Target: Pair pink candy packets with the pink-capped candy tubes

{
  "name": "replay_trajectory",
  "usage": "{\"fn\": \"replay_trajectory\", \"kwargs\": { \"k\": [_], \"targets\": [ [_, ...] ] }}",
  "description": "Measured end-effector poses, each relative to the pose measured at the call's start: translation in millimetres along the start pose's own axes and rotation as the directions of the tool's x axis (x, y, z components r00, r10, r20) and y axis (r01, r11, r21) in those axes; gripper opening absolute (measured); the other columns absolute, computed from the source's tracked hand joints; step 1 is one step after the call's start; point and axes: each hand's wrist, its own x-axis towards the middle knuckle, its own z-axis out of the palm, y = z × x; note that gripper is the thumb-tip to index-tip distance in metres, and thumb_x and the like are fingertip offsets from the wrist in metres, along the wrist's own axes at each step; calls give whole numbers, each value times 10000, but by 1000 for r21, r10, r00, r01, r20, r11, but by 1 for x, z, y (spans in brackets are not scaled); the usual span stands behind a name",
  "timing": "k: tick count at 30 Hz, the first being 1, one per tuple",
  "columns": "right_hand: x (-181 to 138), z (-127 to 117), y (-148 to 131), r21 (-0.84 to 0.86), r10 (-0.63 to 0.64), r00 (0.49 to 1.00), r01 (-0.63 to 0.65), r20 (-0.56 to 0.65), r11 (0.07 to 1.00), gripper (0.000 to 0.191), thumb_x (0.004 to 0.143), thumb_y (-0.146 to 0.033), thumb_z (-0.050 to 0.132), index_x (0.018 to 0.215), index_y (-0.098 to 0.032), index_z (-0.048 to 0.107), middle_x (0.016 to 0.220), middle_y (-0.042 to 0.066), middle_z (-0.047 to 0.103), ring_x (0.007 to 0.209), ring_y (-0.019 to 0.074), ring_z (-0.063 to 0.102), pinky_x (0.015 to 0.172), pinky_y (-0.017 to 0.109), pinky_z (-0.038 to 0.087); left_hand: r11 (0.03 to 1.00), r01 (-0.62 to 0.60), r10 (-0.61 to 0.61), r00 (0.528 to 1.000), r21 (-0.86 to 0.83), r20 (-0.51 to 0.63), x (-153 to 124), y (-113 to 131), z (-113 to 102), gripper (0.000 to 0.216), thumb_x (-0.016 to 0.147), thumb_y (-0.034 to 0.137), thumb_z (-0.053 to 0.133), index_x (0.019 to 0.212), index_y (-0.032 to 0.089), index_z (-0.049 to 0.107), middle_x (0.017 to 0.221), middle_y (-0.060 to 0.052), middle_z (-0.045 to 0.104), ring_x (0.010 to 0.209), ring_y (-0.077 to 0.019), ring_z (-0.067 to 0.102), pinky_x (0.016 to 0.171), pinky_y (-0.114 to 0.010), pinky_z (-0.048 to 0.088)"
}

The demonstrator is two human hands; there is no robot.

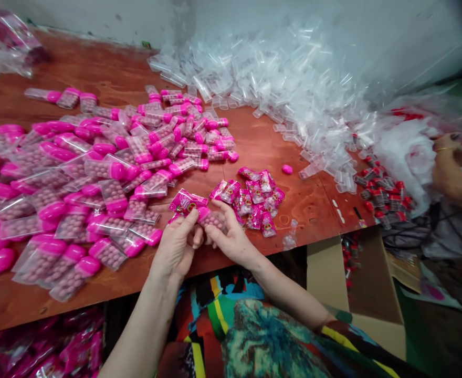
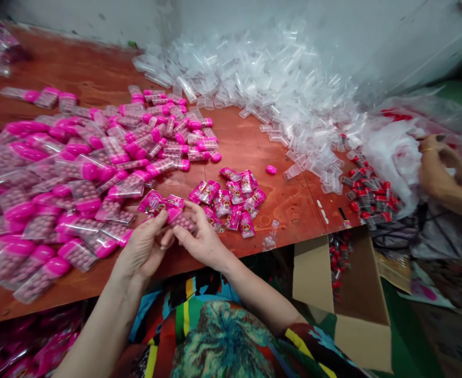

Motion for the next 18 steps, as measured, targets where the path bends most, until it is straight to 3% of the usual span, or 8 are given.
{"fn": "replay_trajectory", "kwargs": {
  "k": [3, 6, 9, 11, 12, 14, 16, 18],
  "targets": [
    [-3, -4, 3, 144, 132, 984, -149, 121, 978, 726, 1001, -639, 705, 1543, -287, 374, 814, -48, 616, 523, 123, 547, 480, 250, 450, 1000, -4, 4, 1000, 16, 18, 0, -1, -1, 513, 734, 543, 955, 565, 185, 628, 416, 24, 459, 432, -95, 442, 445, -209, 360],
    [-5, -7, 3, 269, 194, 962, -241, 191, 932, 788, 1000, -683, 682, 1590, -297, 330, 775, -68, 609, 433, 89, 416, 425, 224, 346, 997, 12, -15, 999, 72, 41, -1, -2, -1, 527, 752, 596, 931, 590, 169, 669, 442, -15, 529, 435, -107, 481, 434, -212, 341],
    [-6, -6, 3, 254, 187, 964, -233, 190, 939, 784, 1038, -634, 637, 1649, -299, 278, 744, -71, 590, 433, 101, 381, 428, 234, 364, 993, 13, -16, 999, 113, 32, -2, -4, -1, 541, 775, 612, 910, 596, 156, 679, 472, -50, 577, 437, -108, 493, 428, -214, 331],
    [-7, -4, 4, 62, 89, 992, -95, 89, 994, 722, 1063, -551, 625, 1657, -275, 321, 848, -4, 661, 591, 162, 581, 548, 296, 523, 995, 8, -8, 1000, 104, -2, -2, -6, 0, 524, 760, 583, 928, 600, 160, 665, 441, -23, 535, 416, -95, 462, 420, -208, 317],
    [-7, -3, 4, -67, 15, 999, -13, 32, 998, 694, 1059, -508, 639, 1646, -255, 368, 975, 57, 708, 766, 208, 681, 676, 348, 596, 996, 6, -4, 1000, 94, -24, -2, -7, 1, 507, 746, 564, 942, 614, 163, 663, 426, -3, 511, 400, -84, 433, 412, -203, 303],
    [-8, 0, 3, -238, -94, 995, 82, -39, 968, 667, 1033, -454, 676, 1612, -211, 450, 1222, 151, 712, 1064, 273, 714, 887, 411, 623, 997, 8, -3, 998, 78, -58, -1, -9, 1, 482, 717, 546, 963, 657, 163, 675, 412, 29, 484, 375, -63, 381, 401, -193, 276],
    [-8, 2, 1, -151, -30, 999, 24, -36, 988, 714, 1029, -482, 668, 1629, -189, 417, 1126, 135, 724, 901, 240, 719, 742, 362, 623, 996, 20, -15, 998, 86, -61, -2, -12, 1, 499, 707, 570, 961, 665, 162, 677, 416, 26, 493, 382, -69, 406, 405, -187, 283],
    [-7, 3, -2, 100, 134, 989, -139, 55, 985, 801, 1043, -551, 631, 1678, -198, 294, 834, 5, 667, 511, 131, 517, 458, 247, 452, 994, 30, -25, 998, 107, -50, -3, -13, 0, 525, 710, 597, 947, 643, 163, 659, 430, 6, 524, 399, -82, 449, 417, -188, 310]
  ]
}}
